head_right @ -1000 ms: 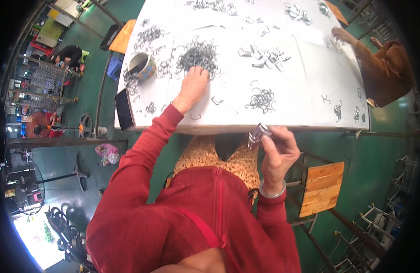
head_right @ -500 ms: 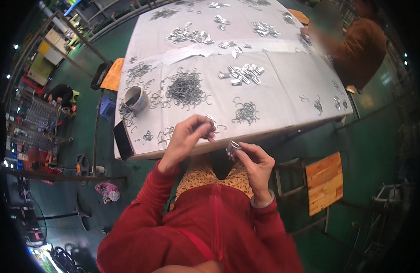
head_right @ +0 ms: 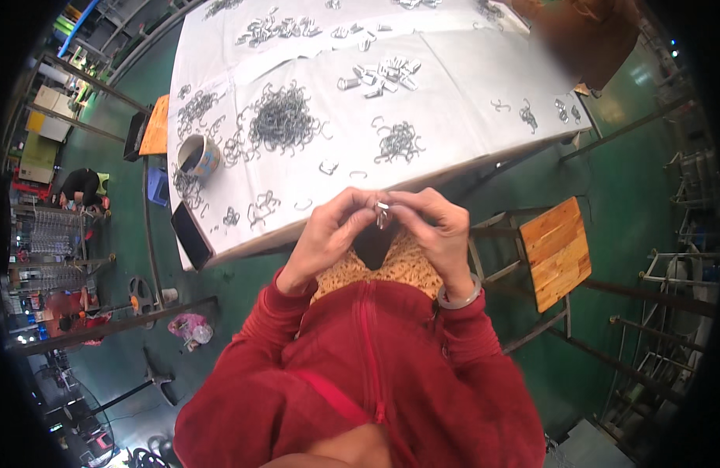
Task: The person assembles small metal parts by hand at a table. They pick up individual components, connect them to form a chain, and periodically hang the completed chain on a nearby rack.
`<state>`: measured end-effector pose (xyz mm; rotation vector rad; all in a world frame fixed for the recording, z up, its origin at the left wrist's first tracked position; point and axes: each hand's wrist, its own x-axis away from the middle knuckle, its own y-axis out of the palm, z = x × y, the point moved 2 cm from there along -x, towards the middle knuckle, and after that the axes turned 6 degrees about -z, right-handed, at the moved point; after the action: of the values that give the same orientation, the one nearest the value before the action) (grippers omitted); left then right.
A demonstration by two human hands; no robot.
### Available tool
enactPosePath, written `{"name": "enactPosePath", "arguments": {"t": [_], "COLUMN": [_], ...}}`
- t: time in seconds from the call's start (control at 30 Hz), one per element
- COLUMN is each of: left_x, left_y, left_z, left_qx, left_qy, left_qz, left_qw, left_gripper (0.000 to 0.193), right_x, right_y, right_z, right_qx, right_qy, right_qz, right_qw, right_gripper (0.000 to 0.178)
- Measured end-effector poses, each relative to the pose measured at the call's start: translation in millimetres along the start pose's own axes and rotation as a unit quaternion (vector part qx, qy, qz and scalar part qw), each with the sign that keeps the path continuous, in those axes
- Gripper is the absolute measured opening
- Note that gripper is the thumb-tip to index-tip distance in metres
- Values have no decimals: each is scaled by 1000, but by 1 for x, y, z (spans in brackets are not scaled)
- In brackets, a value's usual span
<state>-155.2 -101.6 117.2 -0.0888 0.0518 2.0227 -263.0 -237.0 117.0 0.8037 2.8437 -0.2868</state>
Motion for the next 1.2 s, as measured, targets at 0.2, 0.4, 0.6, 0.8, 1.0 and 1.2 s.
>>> {"name": "enactPosePath", "arguments": {"t": [0.2, 0.4, 0.6, 0.8, 1.0, 1.2], "left_x": [-3, 2, 6, -5, -12, 3], "left_y": [-9, -7, -9, -4, 14, 7], "left_z": [-9, -21, -25, -26, -7, -8], "left_qx": [-8, 16, -6, -54, -81, -107], "left_qy": [-11, -69, -34, 6, 94, 51], "left_qz": [-15, -8, -3, 25, 23, 59], "left_qw": [1000, 997, 999, 998, 992, 991], "left_gripper": [13, 14, 12, 12, 23, 25], "right_x": [-124, -239, -213, -72, -2, -3], "right_y": [-29, -28, -41, -24, -9, 3], "right_z": [54, 179, 145, 44, -16, -3], "right_qx": [121, 460, 244, -72, 1, -85], "right_qy": [-23, -118, 31, 91, -15, -34], "right_qz": [27, -2, 11, -62, 16, 19], "right_qw": [992, 880, 969, 991, 1000, 996], "right_gripper": [18, 20, 24, 22, 23, 25]}}
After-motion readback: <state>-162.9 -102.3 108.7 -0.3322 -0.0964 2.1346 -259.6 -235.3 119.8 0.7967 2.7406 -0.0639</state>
